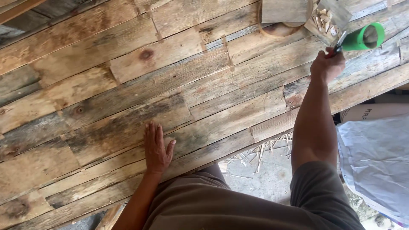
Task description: Sorting, arranging, and marking wood planks for assembly on a workbench using a utility knife.
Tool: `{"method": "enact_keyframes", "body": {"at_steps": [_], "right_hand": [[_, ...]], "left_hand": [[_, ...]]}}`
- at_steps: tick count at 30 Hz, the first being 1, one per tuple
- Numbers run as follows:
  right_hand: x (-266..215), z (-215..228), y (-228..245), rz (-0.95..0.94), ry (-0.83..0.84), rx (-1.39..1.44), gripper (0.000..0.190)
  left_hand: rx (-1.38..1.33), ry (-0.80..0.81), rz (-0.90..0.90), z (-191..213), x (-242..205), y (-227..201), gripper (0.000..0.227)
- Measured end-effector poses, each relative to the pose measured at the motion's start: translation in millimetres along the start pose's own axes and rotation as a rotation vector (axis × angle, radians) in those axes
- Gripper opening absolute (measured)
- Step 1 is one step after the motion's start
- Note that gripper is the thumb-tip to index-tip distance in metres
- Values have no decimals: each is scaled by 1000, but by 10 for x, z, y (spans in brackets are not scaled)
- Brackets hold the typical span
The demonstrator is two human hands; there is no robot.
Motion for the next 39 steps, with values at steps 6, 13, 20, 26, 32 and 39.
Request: {"method": "enact_keyframes", "body": {"at_steps": [6, 13, 20, 26, 32, 39], "right_hand": [[372, -310, -249, 151, -152, -139, 36], [94, -13, 365, 416, 207, 90, 39], [-655, 223, 963, 689, 305, -163, 45], [-15, 207, 446, 671, -137, -345, 44], [1388, -93, -1024, 70, -130, -440, 113], [1556, -557, -1334, -5, 181, -161, 59]], "left_hand": [[18, 35, -8, -121, 211, -144, 77], [8, 20, -16, -120, 320, -224, 75], [32, 29, -6, -135, 359, -227, 74], [40, 34, 15, -154, 349, -191, 75], [52, 25, 41, -98, 325, -164, 76], [23, 39, 42, -102, 286, -118, 75]]}}
Point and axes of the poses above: each hand's wrist, its own x-axis towards the middle knuckle, its own z-axis out of the back of the hand, y = z × x, the point moved 6 cm from there along x, towards the middle knuckle, and after that the axes turned 7 degrees about -x, right-handed, at the moved point
